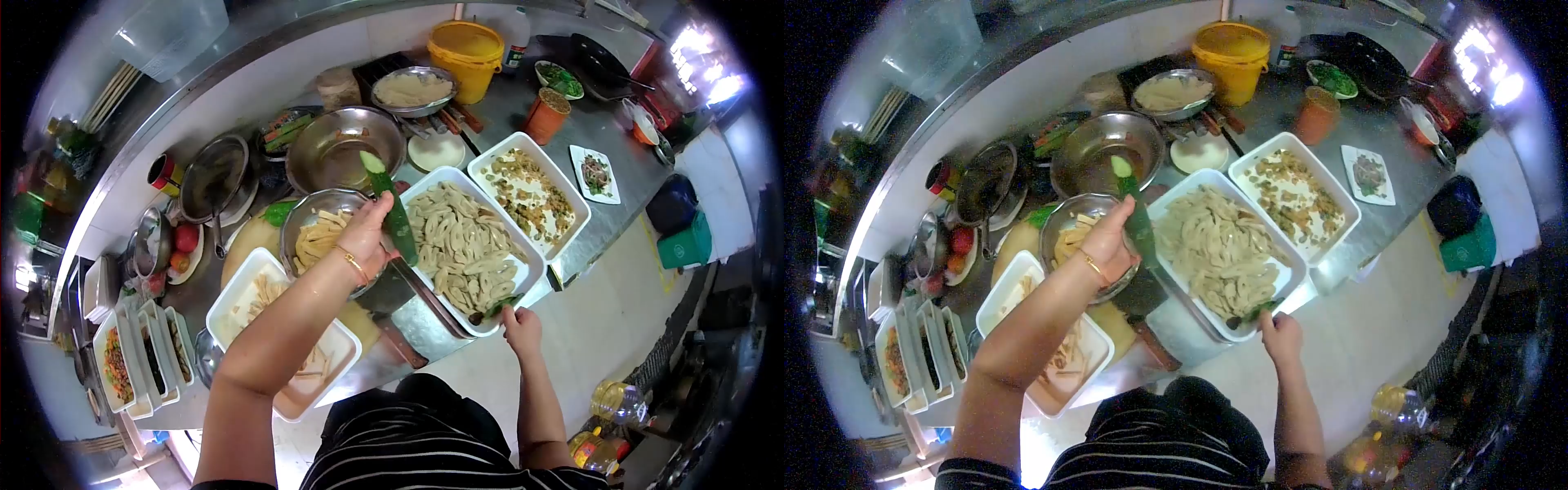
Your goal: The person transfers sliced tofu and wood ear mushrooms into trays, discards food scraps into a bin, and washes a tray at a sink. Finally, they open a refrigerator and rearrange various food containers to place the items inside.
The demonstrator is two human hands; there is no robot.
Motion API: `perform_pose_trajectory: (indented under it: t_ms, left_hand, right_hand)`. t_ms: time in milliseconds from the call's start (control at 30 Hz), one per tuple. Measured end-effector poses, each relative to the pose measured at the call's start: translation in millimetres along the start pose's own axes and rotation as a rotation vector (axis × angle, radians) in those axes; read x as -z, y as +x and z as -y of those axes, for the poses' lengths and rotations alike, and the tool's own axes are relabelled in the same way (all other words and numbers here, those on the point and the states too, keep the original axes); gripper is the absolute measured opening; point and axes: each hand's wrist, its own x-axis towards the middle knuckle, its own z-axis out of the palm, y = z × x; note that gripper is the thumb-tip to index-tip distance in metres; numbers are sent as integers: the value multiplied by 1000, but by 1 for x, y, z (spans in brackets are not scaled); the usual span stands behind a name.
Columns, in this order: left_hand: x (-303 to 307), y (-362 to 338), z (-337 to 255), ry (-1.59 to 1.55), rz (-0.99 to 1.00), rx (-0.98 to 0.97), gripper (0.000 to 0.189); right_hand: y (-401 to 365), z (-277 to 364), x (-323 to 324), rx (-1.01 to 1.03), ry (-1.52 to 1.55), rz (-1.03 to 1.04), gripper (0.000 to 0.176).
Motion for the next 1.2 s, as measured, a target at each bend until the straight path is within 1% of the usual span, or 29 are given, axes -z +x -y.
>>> perform_pose_trajectory:
  t_ms: [33,67,100,167,200,233,267,300,333,367,400,433,467,500,567,600,633,700,733,833,867,967,1000,1033,1067,1100,1133,1167,1200]
  left_hand:
    - [-8,-3,1,35,-38,-25,35]
    - [4,13,14,56,74,-18,42]
    - [-10,6,18,14,81,-17,48]
    - [-20,12,37,62,100,36,52]
    - [-27,12,44,77,123,81,57]
    - [-30,15,56,113,149,88,57]
    - [-39,12,64,171,114,81,56]
    - [-47,9,72,229,76,73,55]
    - [-52,9,83,260,112,77,46]
    - [-53,12,94,290,146,83,38]
    - [-53,16,105,248,284,43,35]
    - [-51,18,115,267,351,75,34]
    - [-54,14,113,247,317,100,36]
    - [-57,10,110,226,283,124,39]
    - [-50,21,110,-31,311,242,44]
    - [-47,25,111,-161,322,297,47]
    - [-45,27,113,-218,317,289,50]
    - [-47,26,112,-340,306,263,58]
    - [-48,25,111,-324,362,230,70]
    - [-51,17,111,7,389,135,75]
    - [-52,10,108,-59,445,158,75]
    - [-53,4,105,-116,353,65,74]
    - [-48,7,108,-79,325,32,72]
    - [-40,9,109,-43,298,-5,70]
    - [-40,-1,104,57,288,-15,66]
    - [-42,-17,99,159,277,-23,63]
    - [-40,-27,101,91,338,-70,50]
    - [-32,-29,115,249,216,-210,40]
    - [-28,-41,109,204,142,-217,37]
  right_hand:
    - [1,-4,4,63,-134,-54,31]
    - [3,-6,7,130,-268,-104,31]
    - [3,-4,7,127,-59,-119,28]
    - [1,2,7,121,357,-144,23]
    - [-3,21,8,181,599,-106,16]
    - [-10,41,11,219,747,-26,11]
    - [-8,48,7,274,723,29,25]
    - [-16,74,11,367,661,26,40]
    - [-15,82,5,410,653,65,50]
    - [-13,90,-1,462,539,13,50]
    - [-9,94,-3,500,488,37,49]
    - [-6,97,-4,538,436,60,48]
    - [-10,102,-4,297,796,224,43]
    - [-2,93,-14,320,841,125,38]
    - [-7,91,-10,62,1114,76,33]
    - [-3,80,-9,28,1125,70,27]
    - [0,70,-8,-67,1153,55,23]
    - [-1,67,-3,-104,1181,10,23]
    - [-3,67,2,-194,1210,18,17]
    - [-3,67,1,-207,1221,43,15]
    - [-6,72,0,-151,1222,67,16]
    - [-7,89,-9,-179,1268,14,17]
    - [-4,84,-11,-106,1223,57,21]
    - [1,84,-19,-48,1065,-17,31]
    - [-9,96,-18,0,953,44,43]
    - [-15,100,-27,187,744,60,42]
    - [-21,103,-28,364,608,147,41]
    - [-27,107,-29,556,483,218,41]
    - [-33,112,-29,745,386,276,41]
